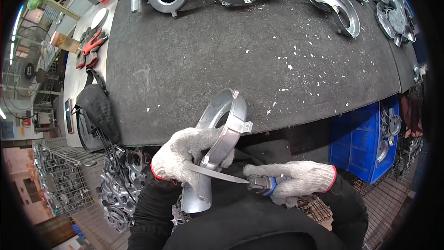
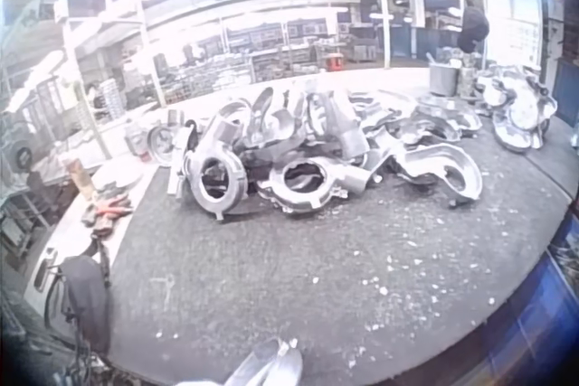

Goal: The person files down the rough edges of cast metal components using a metal hand file.

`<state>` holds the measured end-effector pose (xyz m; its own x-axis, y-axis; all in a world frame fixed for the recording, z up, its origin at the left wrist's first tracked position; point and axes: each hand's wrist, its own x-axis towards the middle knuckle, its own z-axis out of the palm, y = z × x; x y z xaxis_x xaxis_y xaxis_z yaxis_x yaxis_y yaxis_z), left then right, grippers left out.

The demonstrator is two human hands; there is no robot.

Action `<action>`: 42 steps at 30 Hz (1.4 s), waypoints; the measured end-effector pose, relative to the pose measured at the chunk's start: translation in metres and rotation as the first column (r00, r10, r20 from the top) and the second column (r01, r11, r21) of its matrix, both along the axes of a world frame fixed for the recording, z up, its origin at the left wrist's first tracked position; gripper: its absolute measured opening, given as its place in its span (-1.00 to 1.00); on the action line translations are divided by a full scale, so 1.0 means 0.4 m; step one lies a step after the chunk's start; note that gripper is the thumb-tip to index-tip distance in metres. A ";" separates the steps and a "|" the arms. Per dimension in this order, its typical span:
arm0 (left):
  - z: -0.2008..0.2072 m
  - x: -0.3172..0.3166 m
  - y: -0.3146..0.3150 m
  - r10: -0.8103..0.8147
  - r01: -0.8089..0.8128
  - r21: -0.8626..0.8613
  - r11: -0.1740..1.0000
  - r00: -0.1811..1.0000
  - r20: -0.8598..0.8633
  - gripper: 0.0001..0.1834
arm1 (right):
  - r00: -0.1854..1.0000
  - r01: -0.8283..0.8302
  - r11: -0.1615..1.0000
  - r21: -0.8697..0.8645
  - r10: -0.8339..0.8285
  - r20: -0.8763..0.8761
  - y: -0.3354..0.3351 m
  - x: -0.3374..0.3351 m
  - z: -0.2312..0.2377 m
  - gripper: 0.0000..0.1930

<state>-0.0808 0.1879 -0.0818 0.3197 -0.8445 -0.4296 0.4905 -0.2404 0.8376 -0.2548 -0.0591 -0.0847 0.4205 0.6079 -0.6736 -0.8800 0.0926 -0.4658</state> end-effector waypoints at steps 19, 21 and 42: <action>-0.029 0.000 0.029 0.056 -0.070 -0.129 0.989 0.993 -0.107 0.19 | 0.973 0.003 1.000 -0.026 0.003 0.232 0.002 -0.032 0.036 -0.35; -0.018 -0.001 0.034 0.052 -0.054 -0.063 0.997 0.998 -0.034 0.19 | 0.975 0.090 0.954 -0.285 -0.026 0.220 0.024 -0.004 0.059 -0.25; 0.003 0.054 0.080 0.351 -0.055 -0.610 0.791 0.857 0.377 -0.34 | 0.884 0.236 0.960 -0.148 -0.149 0.443 -0.030 -0.002 0.051 -0.14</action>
